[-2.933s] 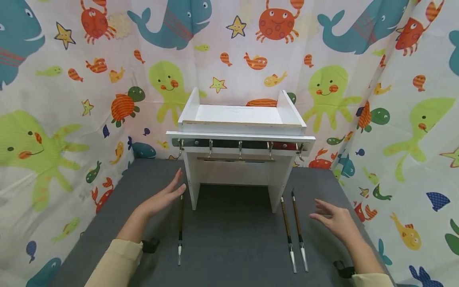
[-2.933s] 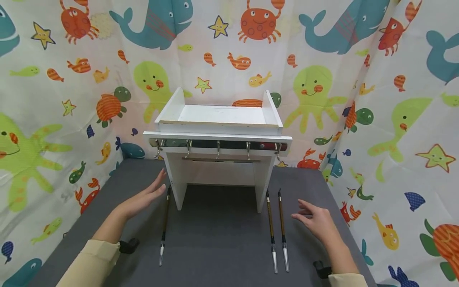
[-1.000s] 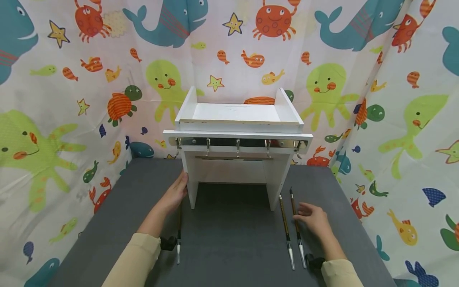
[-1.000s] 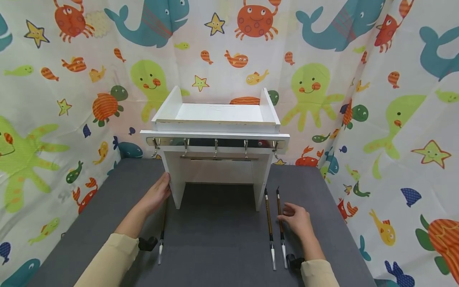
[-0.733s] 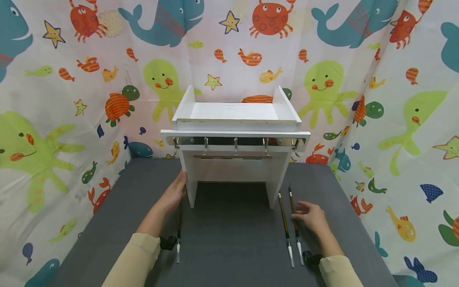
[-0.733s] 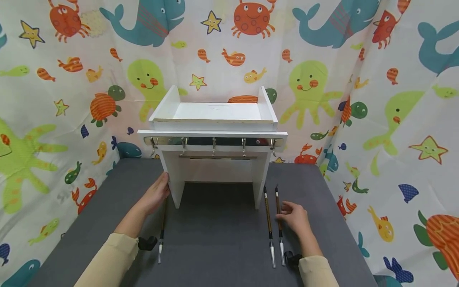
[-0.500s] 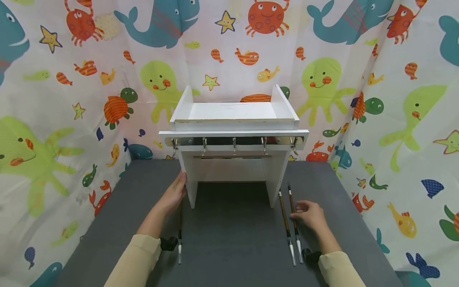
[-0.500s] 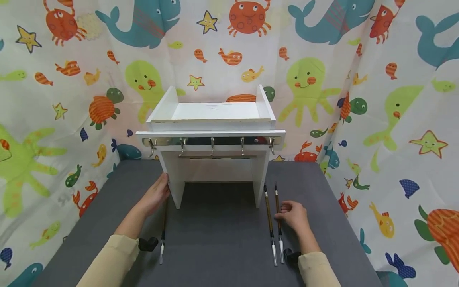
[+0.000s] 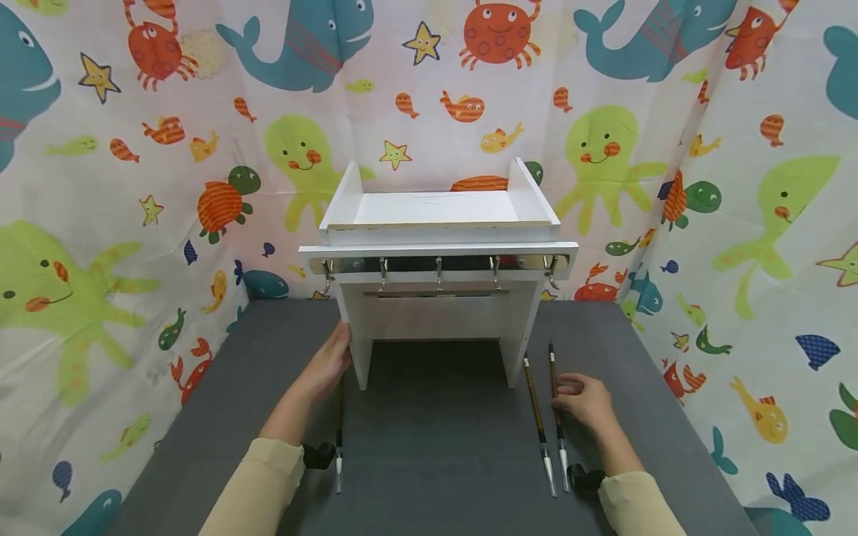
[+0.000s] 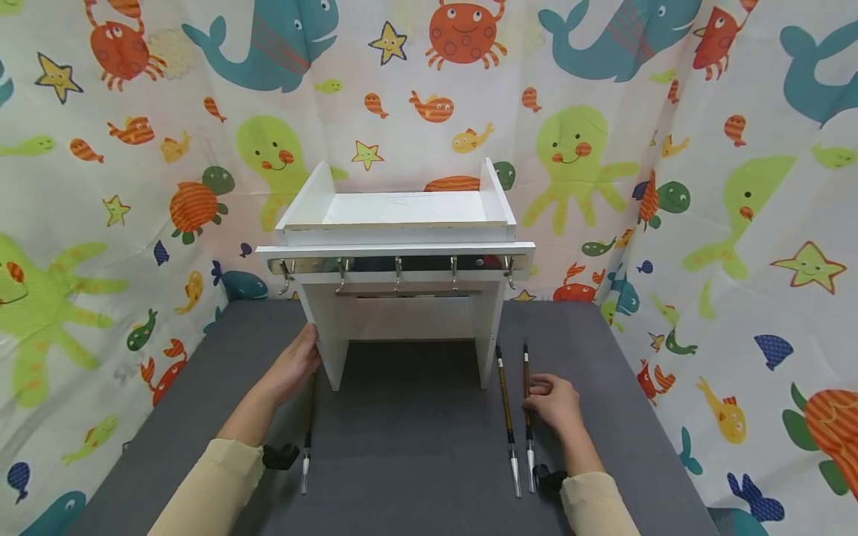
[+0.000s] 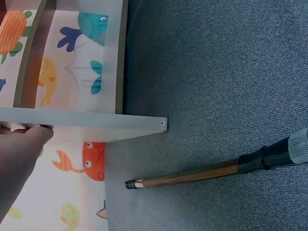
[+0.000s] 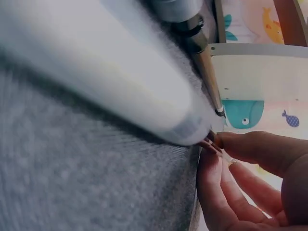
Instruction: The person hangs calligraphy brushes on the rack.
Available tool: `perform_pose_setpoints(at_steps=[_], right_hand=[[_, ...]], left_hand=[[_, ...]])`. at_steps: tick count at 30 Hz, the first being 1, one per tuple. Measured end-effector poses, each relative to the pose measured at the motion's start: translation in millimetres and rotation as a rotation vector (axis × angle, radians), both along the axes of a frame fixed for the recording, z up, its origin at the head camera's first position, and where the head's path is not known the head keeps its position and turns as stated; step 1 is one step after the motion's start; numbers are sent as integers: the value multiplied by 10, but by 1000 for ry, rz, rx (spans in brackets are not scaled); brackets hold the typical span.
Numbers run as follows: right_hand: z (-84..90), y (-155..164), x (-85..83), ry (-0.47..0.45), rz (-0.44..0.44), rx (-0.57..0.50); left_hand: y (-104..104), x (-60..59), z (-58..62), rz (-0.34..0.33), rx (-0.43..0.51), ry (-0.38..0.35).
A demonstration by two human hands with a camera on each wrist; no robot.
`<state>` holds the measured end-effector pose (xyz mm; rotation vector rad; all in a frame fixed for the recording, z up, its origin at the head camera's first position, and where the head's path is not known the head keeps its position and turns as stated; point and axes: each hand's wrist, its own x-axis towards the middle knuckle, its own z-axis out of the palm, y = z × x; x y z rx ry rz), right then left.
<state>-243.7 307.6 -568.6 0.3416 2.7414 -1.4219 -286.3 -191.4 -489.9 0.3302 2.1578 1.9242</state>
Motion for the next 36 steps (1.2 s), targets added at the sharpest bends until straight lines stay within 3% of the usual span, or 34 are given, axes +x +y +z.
perform_pose_setpoints(at_steps=[7, 19, 26, 36], right_hand=[[67, 18, 24, -16, -14, -219], [322, 25, 100, -5, 13, -295], [548, -42, 179, 107, -5, -258], [851, -216, 273, 369, -28, -216]], left_hand=[[-9, -15, -20, -2, 10, 1], [0, -71, 3, -16, 9, 7], [-4, -61, -17, -3, 0, -2], [-55, -27, -23, 2, -8, -5]])
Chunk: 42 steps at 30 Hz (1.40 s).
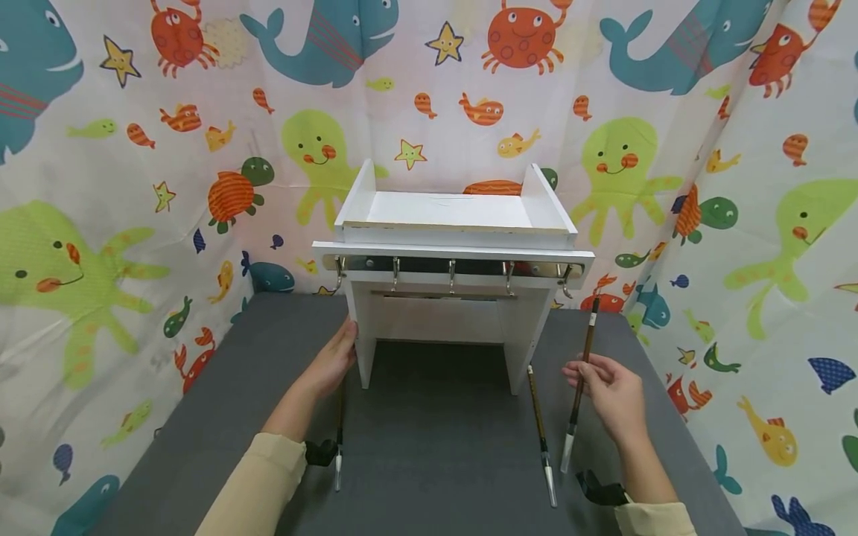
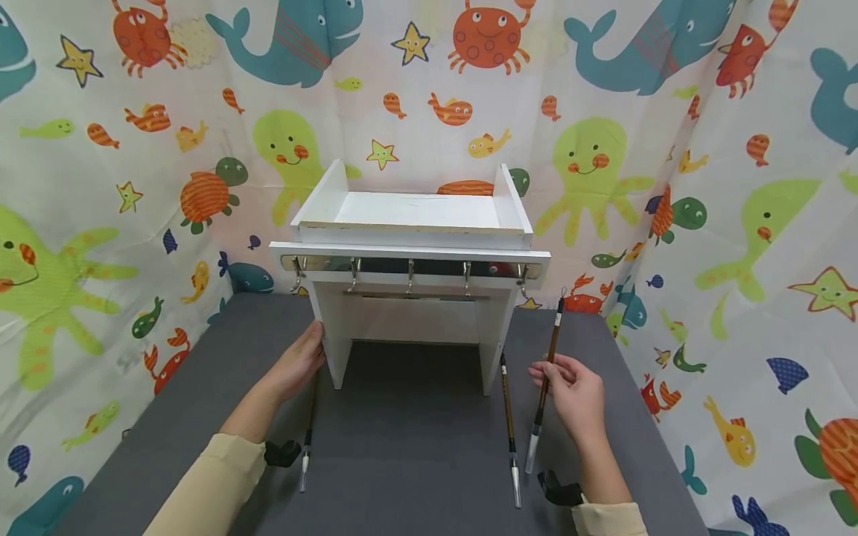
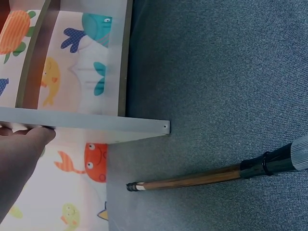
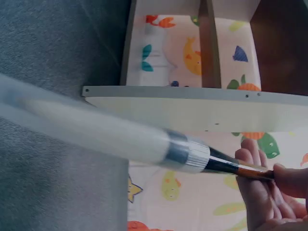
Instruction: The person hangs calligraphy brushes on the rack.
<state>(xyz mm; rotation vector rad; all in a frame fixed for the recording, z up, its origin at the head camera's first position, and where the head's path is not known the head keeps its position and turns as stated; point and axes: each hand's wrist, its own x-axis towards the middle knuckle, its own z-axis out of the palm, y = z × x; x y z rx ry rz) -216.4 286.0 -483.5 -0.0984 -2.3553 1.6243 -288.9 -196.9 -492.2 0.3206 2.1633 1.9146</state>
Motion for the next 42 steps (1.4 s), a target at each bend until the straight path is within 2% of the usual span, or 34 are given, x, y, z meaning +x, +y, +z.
perform_pose_setpoints(at_steps=[12, 19, 29, 42], right_hand=[[218, -186, 127, 100, -9, -18], [360, -275, 239, 182, 4, -32], [591, -433, 369, 297, 136, -60], [705, -670, 465, 321, 254, -76]], left_hand=[[-3, 11, -5, -3, 5, 12], [1, 6, -9, -18, -17, 43], [-4, 9, 5, 5, -54, 37], [-12, 8, -8, -1, -67, 57]])
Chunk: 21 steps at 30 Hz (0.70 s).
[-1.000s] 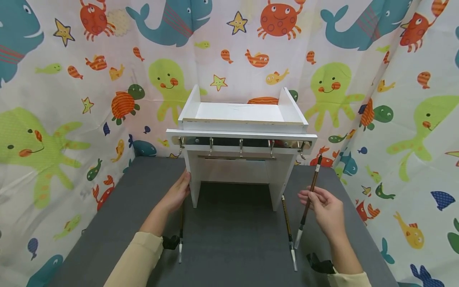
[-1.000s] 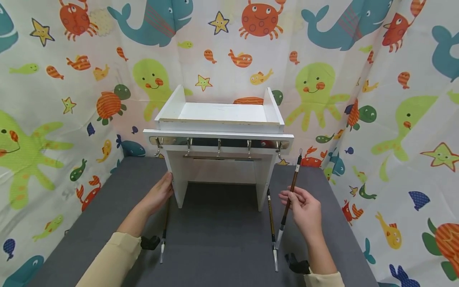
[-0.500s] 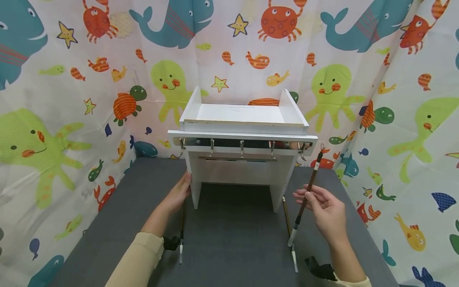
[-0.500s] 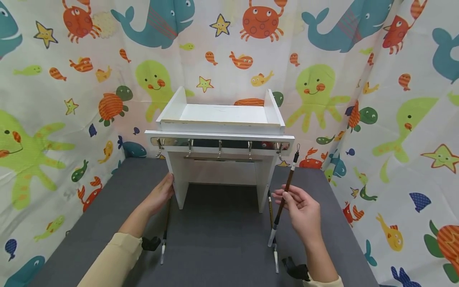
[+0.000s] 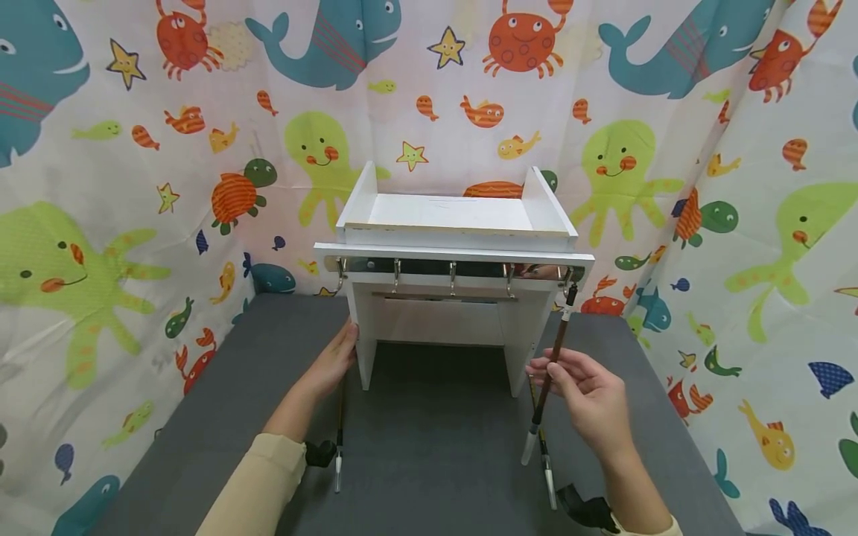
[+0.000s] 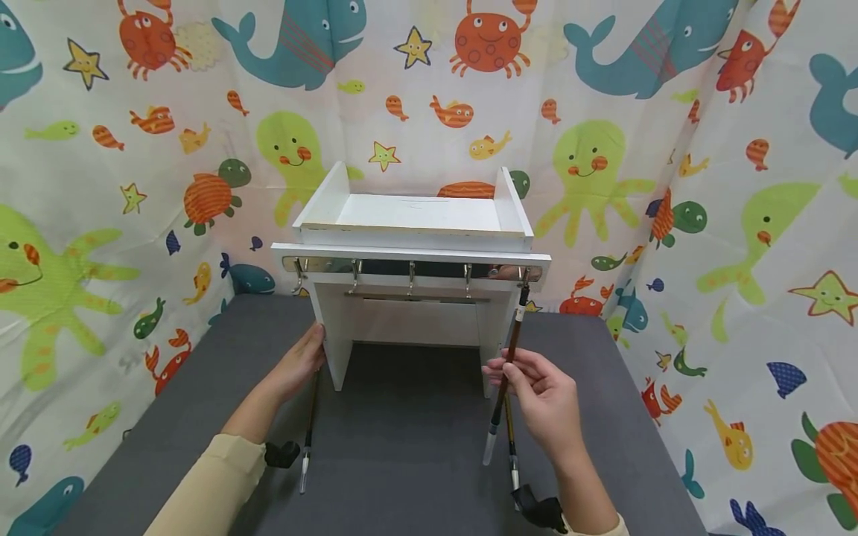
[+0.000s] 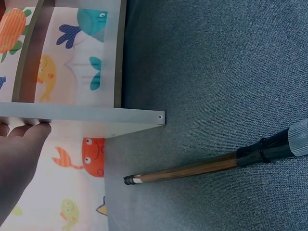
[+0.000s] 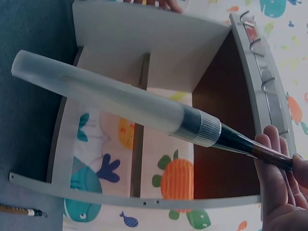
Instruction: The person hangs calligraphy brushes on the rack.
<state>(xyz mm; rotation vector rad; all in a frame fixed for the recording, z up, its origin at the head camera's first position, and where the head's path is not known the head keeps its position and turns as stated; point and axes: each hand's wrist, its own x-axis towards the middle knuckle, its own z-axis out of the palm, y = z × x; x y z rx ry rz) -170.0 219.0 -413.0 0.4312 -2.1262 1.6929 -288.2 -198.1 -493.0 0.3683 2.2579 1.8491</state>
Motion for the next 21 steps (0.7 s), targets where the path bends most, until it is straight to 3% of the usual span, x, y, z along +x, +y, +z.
perform_pose_setpoints(at_steps=[9, 21], right_hand=[[-57, -182, 4, 27, 138, -20], [-202, -315, -1, -31, 266, -63]], left_hand=[[13, 14, 10, 24, 2, -5], [29, 3, 7, 36, 26, -35]])
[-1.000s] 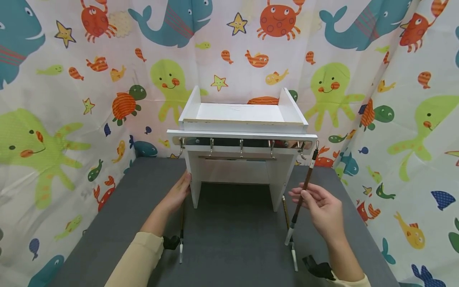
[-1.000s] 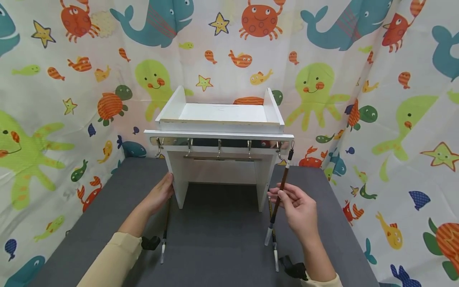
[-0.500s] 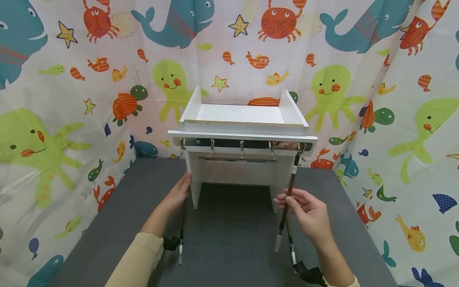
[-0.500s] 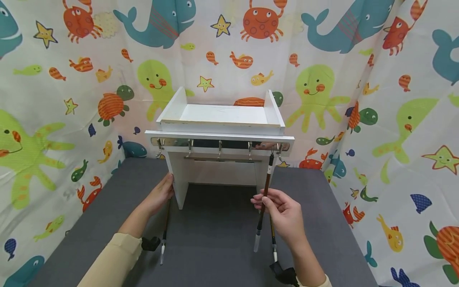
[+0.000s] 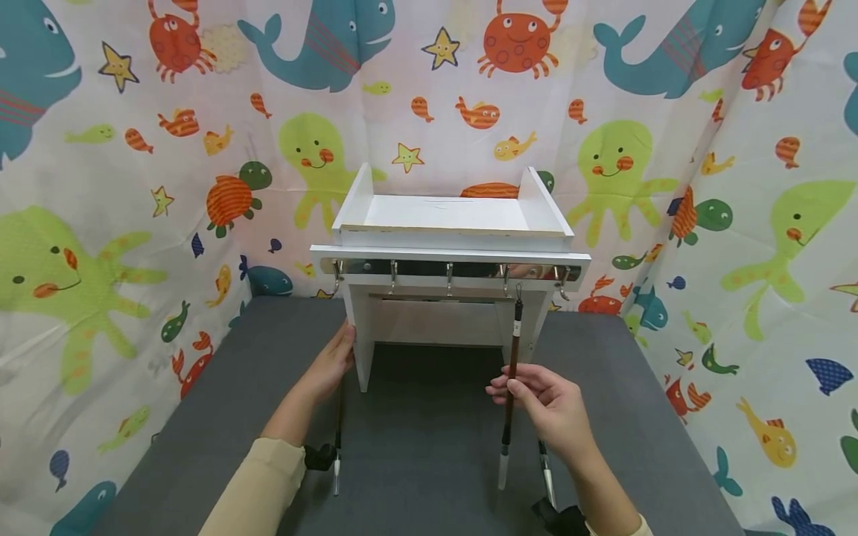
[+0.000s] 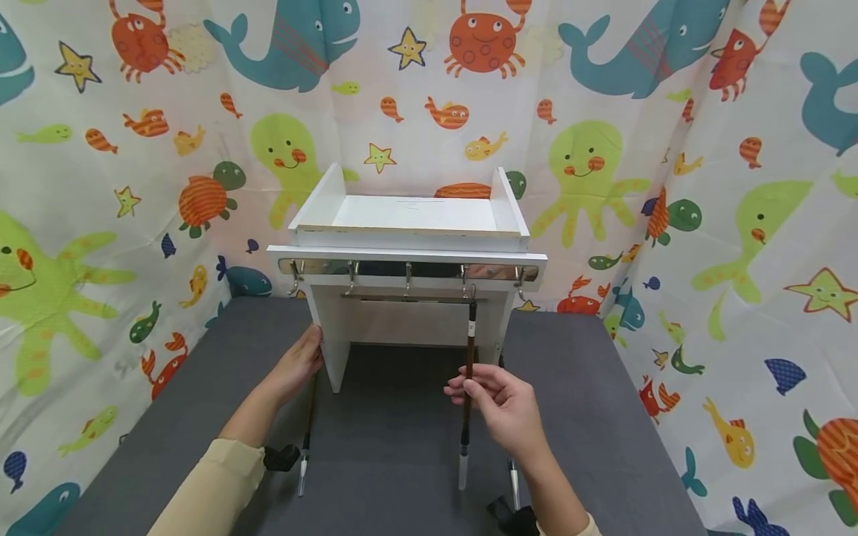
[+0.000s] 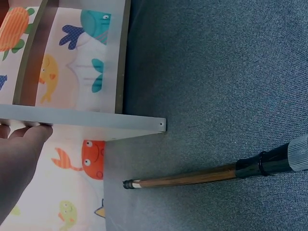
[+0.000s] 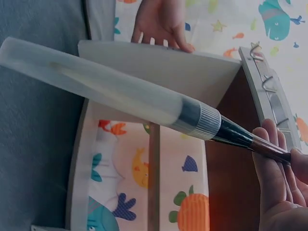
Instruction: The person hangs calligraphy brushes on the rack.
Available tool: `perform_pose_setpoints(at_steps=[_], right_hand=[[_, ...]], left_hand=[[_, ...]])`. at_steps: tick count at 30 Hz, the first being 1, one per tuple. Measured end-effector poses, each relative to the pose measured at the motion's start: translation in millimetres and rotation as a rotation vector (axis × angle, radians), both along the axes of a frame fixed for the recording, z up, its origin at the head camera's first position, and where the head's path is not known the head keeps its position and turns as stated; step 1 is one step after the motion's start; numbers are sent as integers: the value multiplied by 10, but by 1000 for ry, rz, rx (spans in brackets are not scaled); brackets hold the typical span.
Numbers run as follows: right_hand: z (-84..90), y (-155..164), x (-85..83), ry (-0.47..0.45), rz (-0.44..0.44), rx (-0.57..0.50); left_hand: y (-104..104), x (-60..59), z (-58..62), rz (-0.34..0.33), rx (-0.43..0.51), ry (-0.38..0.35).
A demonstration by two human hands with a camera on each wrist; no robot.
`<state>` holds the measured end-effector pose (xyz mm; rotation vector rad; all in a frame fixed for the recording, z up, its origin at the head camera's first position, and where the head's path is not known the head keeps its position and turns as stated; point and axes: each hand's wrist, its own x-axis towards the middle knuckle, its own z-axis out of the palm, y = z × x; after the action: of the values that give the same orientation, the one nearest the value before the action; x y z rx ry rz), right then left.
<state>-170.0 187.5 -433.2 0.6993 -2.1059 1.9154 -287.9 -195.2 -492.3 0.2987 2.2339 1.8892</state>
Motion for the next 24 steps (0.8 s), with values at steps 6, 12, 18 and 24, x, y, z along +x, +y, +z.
perform_pose_setpoints(at_steps=[6, 12, 18, 24], right_hand=[[-71, -51, 7, -36, -8, -5], [-86, -78, 4, -75, -15, -10], [-88, -106, -20, -81, 8, -13], [-66, -124, -55, -80, 5, -12]], left_hand=[[-5, 6, -6, 6, -4, 1], [-33, 14, -19, 12, 7, -3], [-51, 37, -19, 13, 2, 10], [-49, 15, -15, 6, 16, 18]])
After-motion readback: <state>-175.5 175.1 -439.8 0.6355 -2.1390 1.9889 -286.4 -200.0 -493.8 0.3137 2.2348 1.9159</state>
